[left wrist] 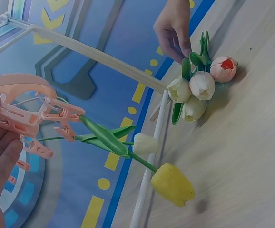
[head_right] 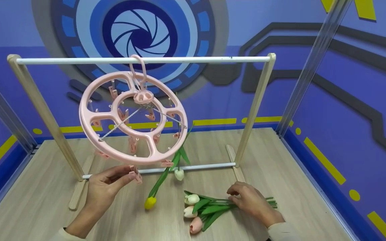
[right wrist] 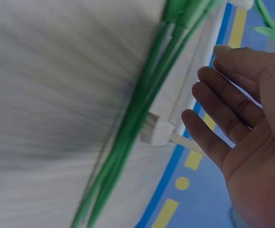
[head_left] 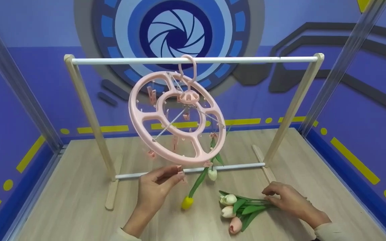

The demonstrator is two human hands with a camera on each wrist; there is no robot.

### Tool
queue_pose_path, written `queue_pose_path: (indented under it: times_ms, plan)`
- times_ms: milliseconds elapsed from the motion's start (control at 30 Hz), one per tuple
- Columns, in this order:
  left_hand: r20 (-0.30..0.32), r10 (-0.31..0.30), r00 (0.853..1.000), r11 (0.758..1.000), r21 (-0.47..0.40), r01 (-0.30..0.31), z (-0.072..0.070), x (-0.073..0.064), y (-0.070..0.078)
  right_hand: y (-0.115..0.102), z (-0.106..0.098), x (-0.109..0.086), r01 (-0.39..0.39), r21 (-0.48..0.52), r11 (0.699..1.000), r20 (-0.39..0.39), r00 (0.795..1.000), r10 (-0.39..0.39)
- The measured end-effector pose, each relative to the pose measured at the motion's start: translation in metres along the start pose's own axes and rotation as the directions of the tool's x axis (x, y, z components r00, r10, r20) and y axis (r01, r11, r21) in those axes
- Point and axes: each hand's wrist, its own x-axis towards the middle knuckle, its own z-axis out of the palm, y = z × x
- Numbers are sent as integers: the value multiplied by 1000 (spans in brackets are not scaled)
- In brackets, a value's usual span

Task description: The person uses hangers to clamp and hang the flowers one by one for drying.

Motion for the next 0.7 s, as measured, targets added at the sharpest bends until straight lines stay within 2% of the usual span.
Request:
queue_pose_path:
  times_ms: [267,533,700]
  plan:
    - [-5,-9,1000,1000,-8,9,-1,0,0,11,7,-5,-39,-45,998,50,998,41]
    - [-6,29,1000,1000,-11,-29,-2,0,-1,15,9,-6,-62,-63,996,53,996,65]
    - [-8,5,1000,1000,-6,-5,-3,0,0,16,10,-5,-65,-47,997,55,996,67]
